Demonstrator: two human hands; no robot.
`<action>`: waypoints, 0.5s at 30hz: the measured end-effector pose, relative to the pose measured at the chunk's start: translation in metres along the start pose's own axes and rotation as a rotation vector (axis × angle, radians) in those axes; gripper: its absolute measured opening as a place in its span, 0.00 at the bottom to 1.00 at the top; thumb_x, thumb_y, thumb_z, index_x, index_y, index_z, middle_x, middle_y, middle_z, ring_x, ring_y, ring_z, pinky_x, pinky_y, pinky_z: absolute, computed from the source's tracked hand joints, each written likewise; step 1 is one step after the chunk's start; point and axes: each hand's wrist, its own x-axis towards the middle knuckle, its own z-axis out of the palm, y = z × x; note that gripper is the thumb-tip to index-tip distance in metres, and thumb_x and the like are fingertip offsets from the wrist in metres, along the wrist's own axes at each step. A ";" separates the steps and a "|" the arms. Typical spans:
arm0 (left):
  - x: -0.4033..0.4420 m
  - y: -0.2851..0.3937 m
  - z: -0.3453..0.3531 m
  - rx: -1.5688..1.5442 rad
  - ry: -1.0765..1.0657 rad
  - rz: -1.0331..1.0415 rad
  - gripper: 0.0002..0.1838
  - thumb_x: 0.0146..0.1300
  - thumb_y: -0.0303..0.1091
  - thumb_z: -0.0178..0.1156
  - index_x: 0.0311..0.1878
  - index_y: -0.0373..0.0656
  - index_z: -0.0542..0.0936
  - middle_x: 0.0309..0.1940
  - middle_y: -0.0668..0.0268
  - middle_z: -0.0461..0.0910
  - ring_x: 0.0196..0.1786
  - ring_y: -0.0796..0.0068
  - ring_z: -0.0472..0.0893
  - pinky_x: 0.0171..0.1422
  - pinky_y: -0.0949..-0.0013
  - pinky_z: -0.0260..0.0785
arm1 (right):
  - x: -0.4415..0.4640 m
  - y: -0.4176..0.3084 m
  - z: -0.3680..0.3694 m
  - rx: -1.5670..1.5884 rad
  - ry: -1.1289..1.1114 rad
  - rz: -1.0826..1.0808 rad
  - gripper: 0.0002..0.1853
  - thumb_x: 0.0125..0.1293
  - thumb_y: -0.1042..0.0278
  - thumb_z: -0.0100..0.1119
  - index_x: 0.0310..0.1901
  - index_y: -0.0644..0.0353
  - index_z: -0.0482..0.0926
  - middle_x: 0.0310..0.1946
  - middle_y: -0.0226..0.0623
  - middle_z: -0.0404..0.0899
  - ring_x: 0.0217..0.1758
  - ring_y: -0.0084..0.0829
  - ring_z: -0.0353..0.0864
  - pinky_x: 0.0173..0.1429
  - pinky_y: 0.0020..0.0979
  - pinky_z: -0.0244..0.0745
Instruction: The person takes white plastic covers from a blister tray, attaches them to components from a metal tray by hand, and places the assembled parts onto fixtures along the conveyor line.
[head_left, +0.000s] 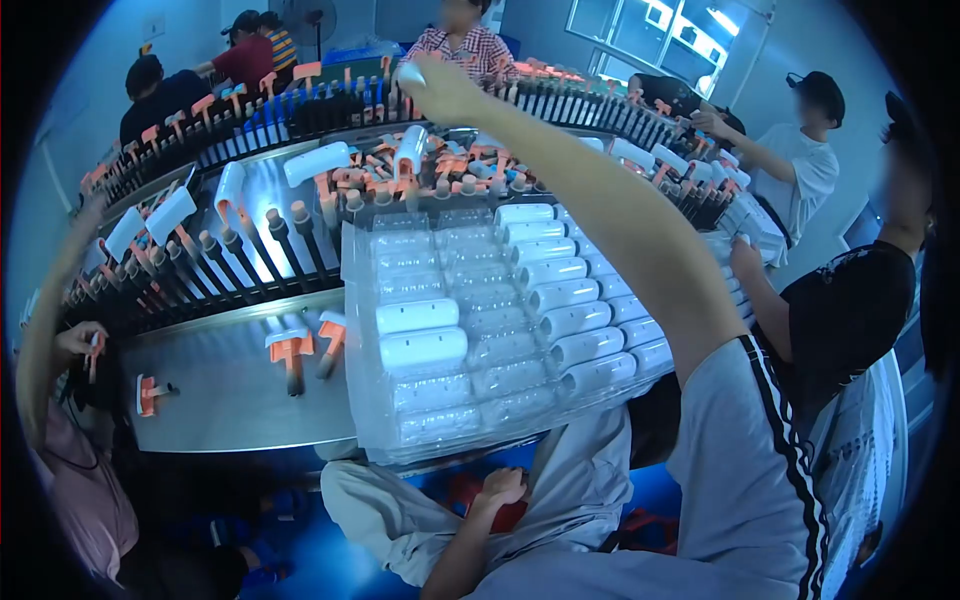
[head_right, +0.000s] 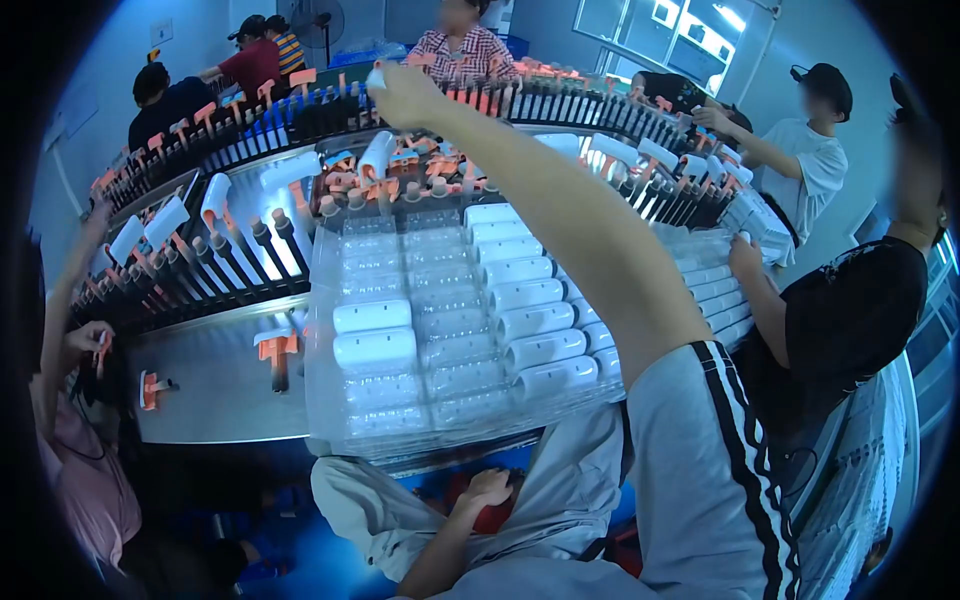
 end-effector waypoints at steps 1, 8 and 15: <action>0.001 0.002 -0.002 0.009 -0.004 0.009 0.21 0.63 0.44 0.55 0.53 0.40 0.80 0.51 0.49 0.82 0.56 0.48 0.81 0.62 0.52 0.74 | 0.009 -0.007 -0.001 0.060 0.022 0.018 0.24 0.65 0.55 0.57 0.50 0.71 0.75 0.43 0.61 0.81 0.49 0.57 0.82 0.54 0.51 0.76; -0.005 0.010 -0.012 0.014 -0.108 -0.002 0.23 0.66 0.44 0.53 0.57 0.37 0.78 0.55 0.46 0.79 0.60 0.48 0.78 0.64 0.53 0.71 | 0.014 -0.021 -0.016 0.091 0.074 0.048 0.28 0.66 0.51 0.56 0.54 0.71 0.75 0.45 0.63 0.81 0.50 0.60 0.81 0.55 0.51 0.76; 0.000 0.011 -0.004 0.016 -0.123 0.005 0.22 0.66 0.42 0.52 0.58 0.38 0.77 0.56 0.46 0.78 0.60 0.48 0.78 0.65 0.52 0.70 | -0.009 -0.038 -0.009 -0.075 -0.049 0.117 0.26 0.65 0.53 0.57 0.54 0.69 0.74 0.45 0.60 0.82 0.51 0.56 0.82 0.57 0.51 0.76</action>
